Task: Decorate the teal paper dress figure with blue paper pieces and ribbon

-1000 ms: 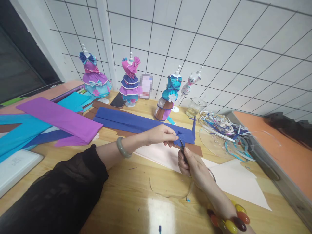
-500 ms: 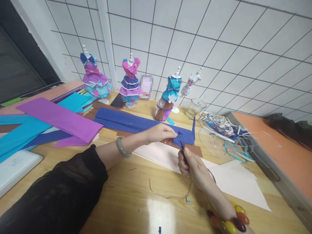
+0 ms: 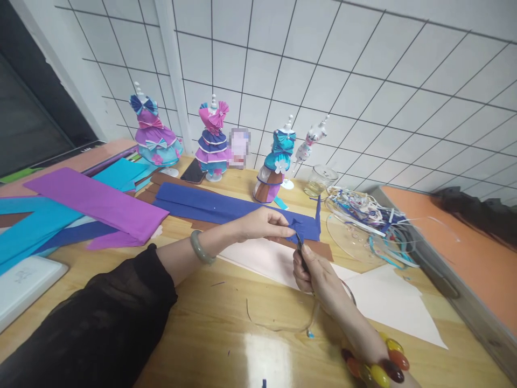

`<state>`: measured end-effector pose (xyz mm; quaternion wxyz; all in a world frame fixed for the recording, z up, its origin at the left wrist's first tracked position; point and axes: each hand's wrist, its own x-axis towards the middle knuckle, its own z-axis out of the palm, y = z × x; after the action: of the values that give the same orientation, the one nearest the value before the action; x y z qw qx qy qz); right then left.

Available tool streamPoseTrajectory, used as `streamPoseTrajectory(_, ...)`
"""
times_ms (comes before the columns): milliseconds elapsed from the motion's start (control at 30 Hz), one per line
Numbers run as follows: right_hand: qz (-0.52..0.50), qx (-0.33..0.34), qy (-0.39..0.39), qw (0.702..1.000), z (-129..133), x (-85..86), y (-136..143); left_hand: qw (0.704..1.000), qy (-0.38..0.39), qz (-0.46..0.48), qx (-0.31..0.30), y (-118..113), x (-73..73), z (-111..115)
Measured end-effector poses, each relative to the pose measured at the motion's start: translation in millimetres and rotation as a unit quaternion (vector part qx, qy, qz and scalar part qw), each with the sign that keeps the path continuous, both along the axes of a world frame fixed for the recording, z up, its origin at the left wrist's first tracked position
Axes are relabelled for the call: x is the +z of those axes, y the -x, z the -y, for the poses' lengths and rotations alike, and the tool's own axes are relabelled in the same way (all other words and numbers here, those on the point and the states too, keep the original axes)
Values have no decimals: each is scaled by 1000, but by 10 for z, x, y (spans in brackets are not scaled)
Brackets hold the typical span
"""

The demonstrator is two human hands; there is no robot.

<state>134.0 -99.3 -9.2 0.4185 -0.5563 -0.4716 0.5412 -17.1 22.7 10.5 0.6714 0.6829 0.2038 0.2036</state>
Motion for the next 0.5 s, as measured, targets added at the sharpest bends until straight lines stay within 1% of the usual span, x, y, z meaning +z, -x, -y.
streamPoseTrajectory(100,25,-1,-5,1000,1,7,10,1000,-1,1,9,-16,-34,-4)
streamPoseTrajectory(233,62,-2,-14,998,10,30,25,1000,6,-3,20,-23,-41,-4)
streamPoseTrajectory(500,56,1,-12,998,5,-9,5,1000,-4,-12,15,-14,-36,-15)
